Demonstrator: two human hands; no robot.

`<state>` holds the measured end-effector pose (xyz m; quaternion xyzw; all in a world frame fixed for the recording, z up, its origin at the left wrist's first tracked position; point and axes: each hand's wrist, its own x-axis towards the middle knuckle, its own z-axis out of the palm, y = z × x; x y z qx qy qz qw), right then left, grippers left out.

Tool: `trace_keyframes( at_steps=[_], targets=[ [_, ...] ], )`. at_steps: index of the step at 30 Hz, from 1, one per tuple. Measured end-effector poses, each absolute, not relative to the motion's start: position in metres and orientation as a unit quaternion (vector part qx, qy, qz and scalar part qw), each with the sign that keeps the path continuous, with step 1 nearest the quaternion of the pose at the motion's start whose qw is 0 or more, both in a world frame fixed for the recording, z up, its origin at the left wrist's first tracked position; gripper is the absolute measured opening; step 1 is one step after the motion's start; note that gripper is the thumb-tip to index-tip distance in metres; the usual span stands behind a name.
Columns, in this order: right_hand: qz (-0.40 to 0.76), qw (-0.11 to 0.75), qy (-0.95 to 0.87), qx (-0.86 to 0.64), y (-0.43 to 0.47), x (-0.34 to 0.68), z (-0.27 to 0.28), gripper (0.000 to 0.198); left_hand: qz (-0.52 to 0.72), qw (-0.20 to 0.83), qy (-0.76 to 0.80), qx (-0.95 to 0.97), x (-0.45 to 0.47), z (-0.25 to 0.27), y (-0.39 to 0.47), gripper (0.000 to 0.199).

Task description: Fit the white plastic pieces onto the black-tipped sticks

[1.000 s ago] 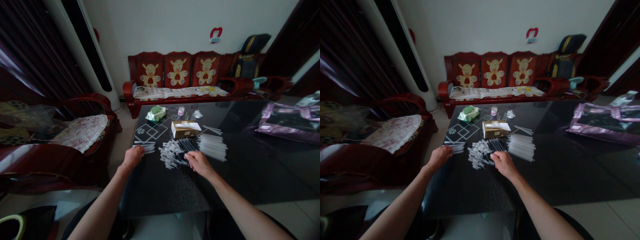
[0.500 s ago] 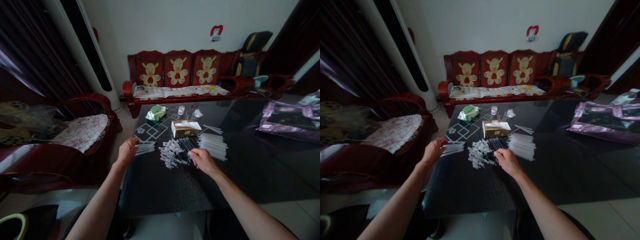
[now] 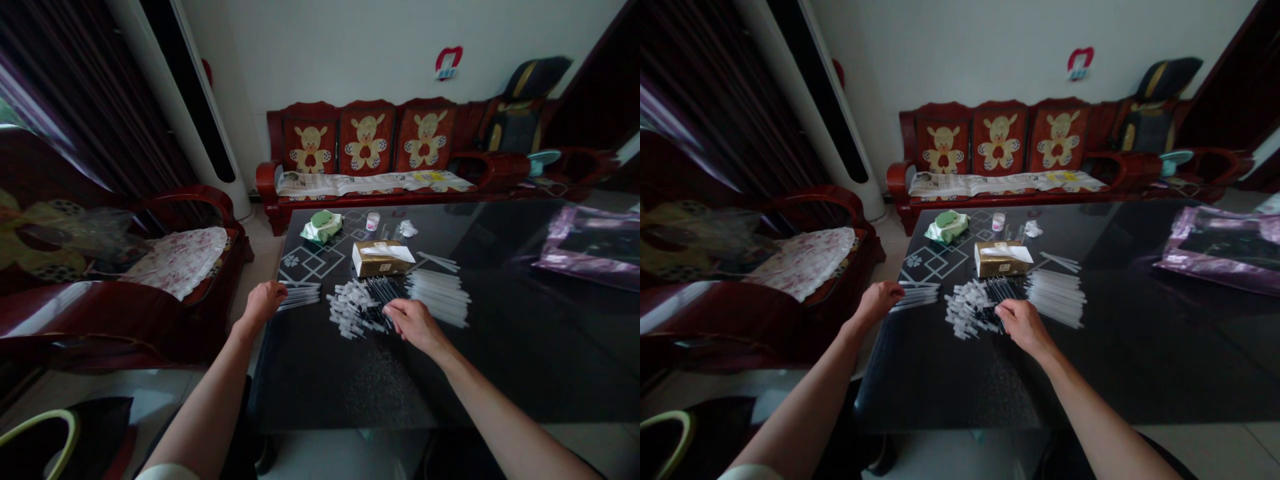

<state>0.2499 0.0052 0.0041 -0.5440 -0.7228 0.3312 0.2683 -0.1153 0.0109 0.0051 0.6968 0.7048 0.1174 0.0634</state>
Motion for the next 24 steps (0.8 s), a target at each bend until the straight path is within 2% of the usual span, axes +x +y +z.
trace_keyframes(
  at_steps=[9, 12, 18, 21, 24],
  targets=[
    [0.294, 0.302, -0.699, -0.577, 0.011, 0.269, 0.01, 0.032, 0.052, 0.035, 0.684, 0.727, -0.094, -0.006, 0.015, 0.014],
    [0.287, 0.288, -0.711, -0.574, 0.011, 0.271, 0.008, 0.029, 0.044, 0.039, 0.684, 0.728, -0.092, -0.007, 0.016, 0.011],
    [0.172, 0.178, -0.803, -0.543, 0.004, 0.254, -0.006, 0.014, 0.042, 0.029, 0.67, 0.74, -0.092, -0.006, 0.017, 0.008],
    [0.125, 0.106, -0.821, -0.546, -0.001, 0.243, -0.013, 0.014, 0.119, 0.022, 0.656, 0.745, -0.092, 0.003, 0.012, 0.009],
    [0.106, 0.06, -0.83, -0.544, -0.003, 0.236, -0.017, 0.015, 0.223, 0.081, 0.641, 0.73, -0.087, 0.014, 0.007, 0.013]
  ],
)
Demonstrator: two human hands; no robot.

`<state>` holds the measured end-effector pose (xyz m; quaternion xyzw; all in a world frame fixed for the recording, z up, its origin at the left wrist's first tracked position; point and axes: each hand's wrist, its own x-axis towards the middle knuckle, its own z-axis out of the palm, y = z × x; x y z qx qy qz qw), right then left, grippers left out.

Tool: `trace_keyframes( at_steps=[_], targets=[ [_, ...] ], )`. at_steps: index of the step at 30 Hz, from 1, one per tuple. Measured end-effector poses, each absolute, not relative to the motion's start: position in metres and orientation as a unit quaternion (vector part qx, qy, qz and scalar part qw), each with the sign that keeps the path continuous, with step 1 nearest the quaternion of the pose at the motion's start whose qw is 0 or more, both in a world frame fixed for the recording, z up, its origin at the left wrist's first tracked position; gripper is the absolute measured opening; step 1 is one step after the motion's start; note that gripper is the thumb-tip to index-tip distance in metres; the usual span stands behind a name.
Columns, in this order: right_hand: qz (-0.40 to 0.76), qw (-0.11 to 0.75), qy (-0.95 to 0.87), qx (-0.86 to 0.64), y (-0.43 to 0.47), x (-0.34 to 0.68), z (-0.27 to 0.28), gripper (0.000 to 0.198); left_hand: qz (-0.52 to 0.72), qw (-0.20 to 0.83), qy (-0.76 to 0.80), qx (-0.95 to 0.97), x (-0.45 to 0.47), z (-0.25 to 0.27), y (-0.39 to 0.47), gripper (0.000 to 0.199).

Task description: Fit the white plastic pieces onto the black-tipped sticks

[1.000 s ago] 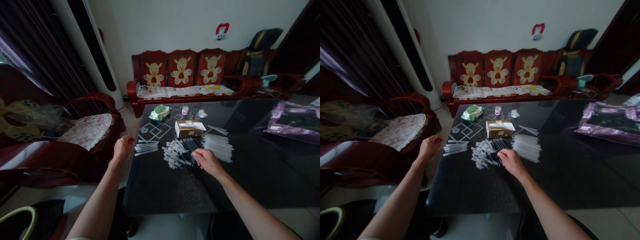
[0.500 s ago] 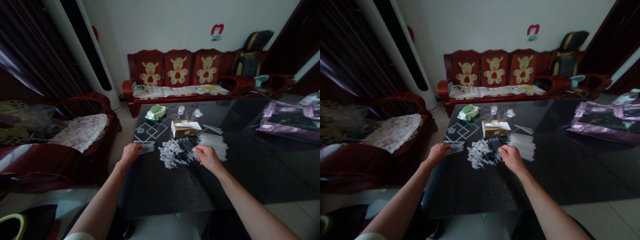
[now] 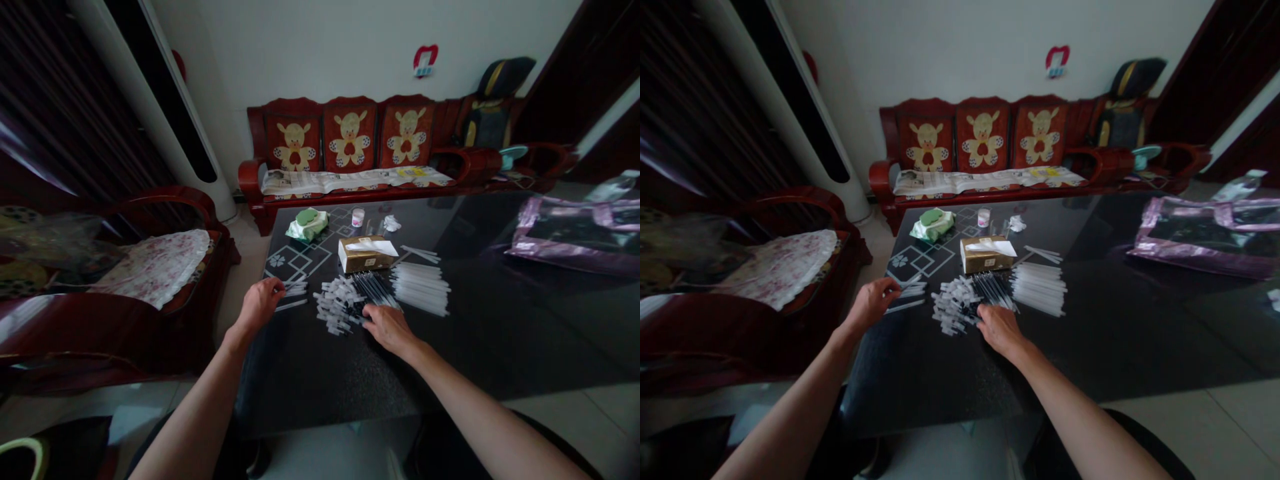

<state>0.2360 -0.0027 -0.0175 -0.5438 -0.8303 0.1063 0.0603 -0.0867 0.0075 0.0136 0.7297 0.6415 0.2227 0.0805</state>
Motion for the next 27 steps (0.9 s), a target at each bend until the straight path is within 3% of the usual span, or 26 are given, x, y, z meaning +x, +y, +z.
trace_keyframes(
  at_steps=[4, 7, 12, 17, 27],
  targets=[
    [0.09, 0.042, -0.839, -0.534, -0.002, 0.233, -0.018, 0.011, 0.351, 0.234, 0.615, 0.666, -0.074, 0.015, 0.007, 0.018],
    [0.1, 0.083, -0.838, -0.53, -0.004, 0.23, -0.012, 0.008, 0.446, 0.416, 0.551, 0.57, -0.06, 0.009, 0.006, 0.03],
    [0.294, 0.217, -0.79, -0.492, -0.018, 0.214, 0.007, 0.011, 0.511, 0.607, 0.429, 0.431, -0.024, 0.007, -0.004, 0.031],
    [0.503, 0.255, -0.689, -0.455, -0.027, 0.202, 0.01, 0.014, 0.522, 0.646, 0.373, 0.414, 0.003, 0.012, -0.015, 0.023],
    [0.503, 0.269, -0.69, -0.446, -0.024, 0.203, 0.01, 0.012, 0.515, 0.618, 0.382, 0.455, 0.015, 0.008, -0.017, 0.026]
  ],
)
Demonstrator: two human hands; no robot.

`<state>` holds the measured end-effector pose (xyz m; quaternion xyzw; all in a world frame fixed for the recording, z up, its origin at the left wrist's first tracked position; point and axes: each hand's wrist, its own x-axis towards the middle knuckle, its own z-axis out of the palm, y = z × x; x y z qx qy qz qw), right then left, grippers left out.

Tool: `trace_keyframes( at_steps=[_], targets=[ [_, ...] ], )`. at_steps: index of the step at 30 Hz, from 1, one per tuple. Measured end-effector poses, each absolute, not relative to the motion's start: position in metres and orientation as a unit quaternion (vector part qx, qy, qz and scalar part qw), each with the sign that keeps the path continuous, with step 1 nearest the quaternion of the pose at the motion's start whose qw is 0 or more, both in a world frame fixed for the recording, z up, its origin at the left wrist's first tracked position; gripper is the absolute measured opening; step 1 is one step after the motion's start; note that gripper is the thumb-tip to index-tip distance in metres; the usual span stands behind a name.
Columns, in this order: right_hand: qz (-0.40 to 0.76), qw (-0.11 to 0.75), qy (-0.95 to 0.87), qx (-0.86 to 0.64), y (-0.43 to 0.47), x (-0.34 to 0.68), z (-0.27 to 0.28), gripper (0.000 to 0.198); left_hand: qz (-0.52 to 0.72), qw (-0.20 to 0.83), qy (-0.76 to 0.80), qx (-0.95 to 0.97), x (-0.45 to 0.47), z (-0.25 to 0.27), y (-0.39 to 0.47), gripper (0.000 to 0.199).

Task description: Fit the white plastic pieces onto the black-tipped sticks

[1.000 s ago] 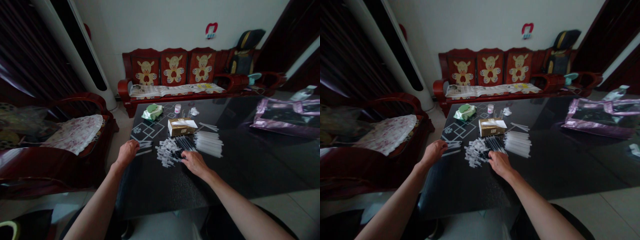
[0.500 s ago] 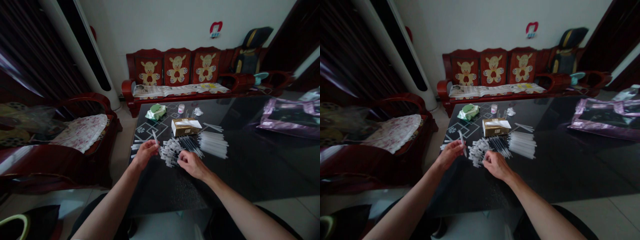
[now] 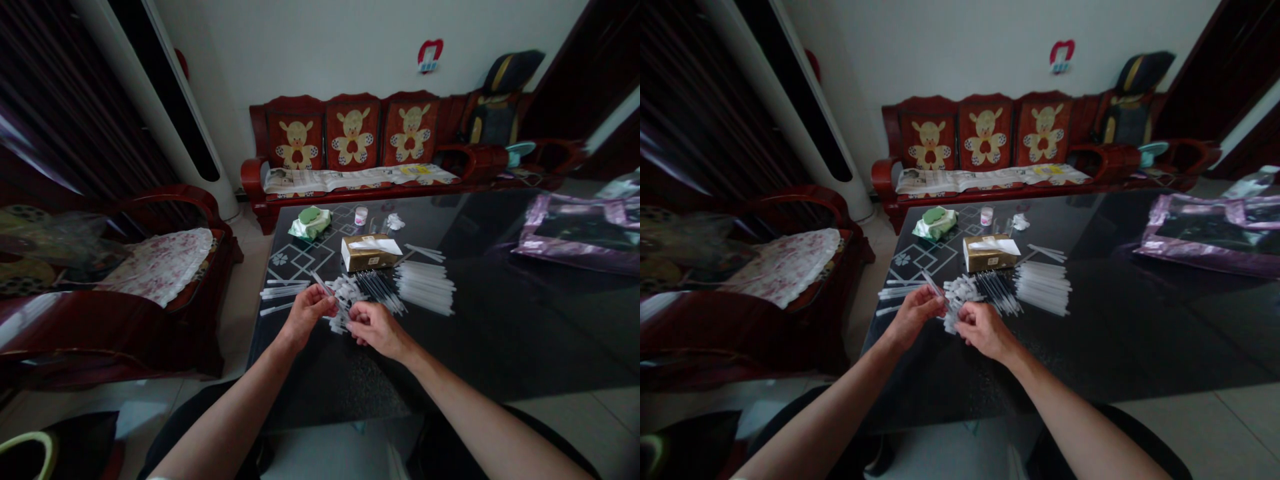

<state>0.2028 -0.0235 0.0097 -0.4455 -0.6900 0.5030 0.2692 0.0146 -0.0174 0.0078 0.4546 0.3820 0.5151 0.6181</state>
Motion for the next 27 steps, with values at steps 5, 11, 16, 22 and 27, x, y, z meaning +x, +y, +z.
trace_keyframes(
  at_steps=[5, 11, 16, 22, 27],
  targets=[
    [0.492, 0.277, -0.694, -0.448, -0.0223, 0.202, 0.0101, 0.011, 0.521, 0.588, 0.397, 0.474, 0.0137, 0.0108, -0.0162, 0.026],
    [0.486, 0.293, -0.695, -0.44, -0.021, 0.2054, 0.0094, 0.013, 0.523, 0.588, 0.4, 0.47, 0.011, 0.0122, -0.0155, 0.027],
    [0.479, 0.294, -0.702, -0.437, -0.0199, 0.2084, 0.0091, 0.014, 0.527, 0.584, 0.393, 0.476, 0.0121, 0.012, -0.0162, 0.025],
    [0.459, 0.293, -0.716, -0.436, -0.0174, 0.2091, 0.0079, 0.013, 0.534, 0.584, 0.389, 0.472, 0.0101, 0.0125, -0.0153, 0.026],
    [0.463, 0.292, -0.719, -0.428, -0.0183, 0.2079, 0.0085, 0.013, 0.522, 0.59, 0.397, 0.471, 0.0172, 0.0139, -0.0188, 0.026]
  ],
)
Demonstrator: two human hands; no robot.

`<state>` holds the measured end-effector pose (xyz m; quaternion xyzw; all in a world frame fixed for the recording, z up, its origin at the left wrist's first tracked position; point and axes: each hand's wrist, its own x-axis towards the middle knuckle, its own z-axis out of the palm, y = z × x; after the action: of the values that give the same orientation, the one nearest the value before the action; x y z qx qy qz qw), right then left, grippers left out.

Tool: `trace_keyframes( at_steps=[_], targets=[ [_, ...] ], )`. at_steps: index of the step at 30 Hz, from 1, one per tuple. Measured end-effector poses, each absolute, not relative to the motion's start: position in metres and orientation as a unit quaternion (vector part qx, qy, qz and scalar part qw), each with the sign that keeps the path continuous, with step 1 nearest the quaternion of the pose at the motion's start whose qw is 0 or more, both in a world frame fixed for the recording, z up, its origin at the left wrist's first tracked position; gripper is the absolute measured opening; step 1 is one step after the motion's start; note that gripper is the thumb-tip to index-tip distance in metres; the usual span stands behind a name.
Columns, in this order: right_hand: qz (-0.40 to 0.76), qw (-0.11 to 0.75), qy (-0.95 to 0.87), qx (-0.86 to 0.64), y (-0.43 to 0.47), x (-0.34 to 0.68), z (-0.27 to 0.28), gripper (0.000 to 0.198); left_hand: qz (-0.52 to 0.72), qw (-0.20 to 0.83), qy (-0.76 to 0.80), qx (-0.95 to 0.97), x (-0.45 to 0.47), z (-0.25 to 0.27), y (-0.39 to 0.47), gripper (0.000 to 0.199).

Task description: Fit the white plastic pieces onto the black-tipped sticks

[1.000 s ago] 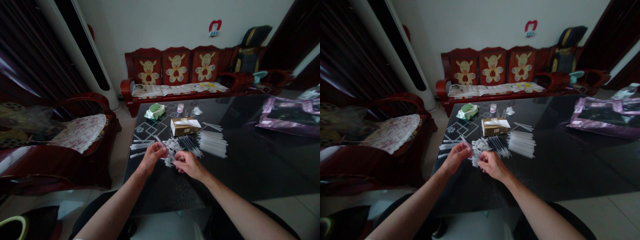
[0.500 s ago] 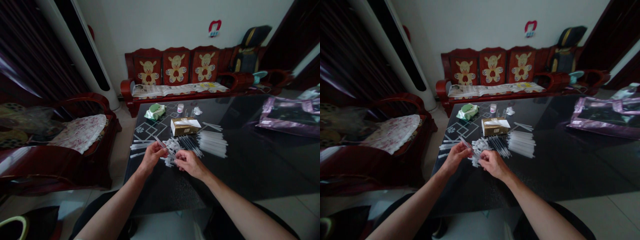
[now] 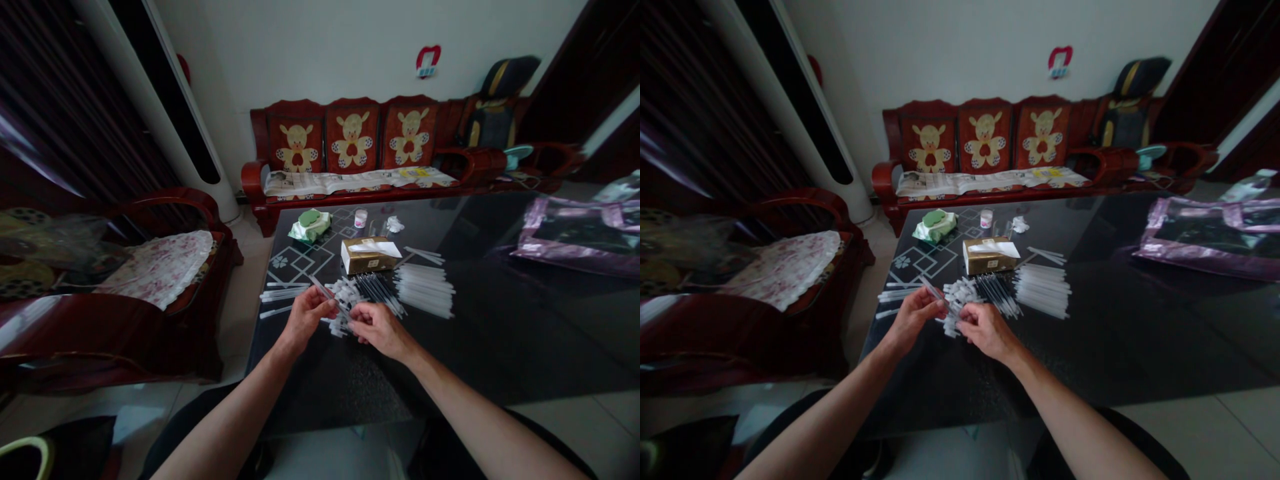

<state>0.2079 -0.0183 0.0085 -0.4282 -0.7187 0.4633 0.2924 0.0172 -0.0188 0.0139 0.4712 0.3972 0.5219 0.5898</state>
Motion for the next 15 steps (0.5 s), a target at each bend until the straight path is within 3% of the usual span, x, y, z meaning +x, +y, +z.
trace_keyframes(
  at_steps=[8, 15],
  targets=[
    [0.411, 0.312, -0.745, -0.423, -0.0197, 0.2085, 0.0112, 0.017, 0.503, 0.61, 0.417, 0.449, 0.0184, 0.0141, -0.0213, 0.024],
    [0.241, 0.308, -0.815, -0.428, -0.0256, 0.2025, 0.0121, 0.022, 0.507, 0.66, 0.402, 0.382, 0.0137, 0.0112, -0.0212, 0.024]
  ],
)
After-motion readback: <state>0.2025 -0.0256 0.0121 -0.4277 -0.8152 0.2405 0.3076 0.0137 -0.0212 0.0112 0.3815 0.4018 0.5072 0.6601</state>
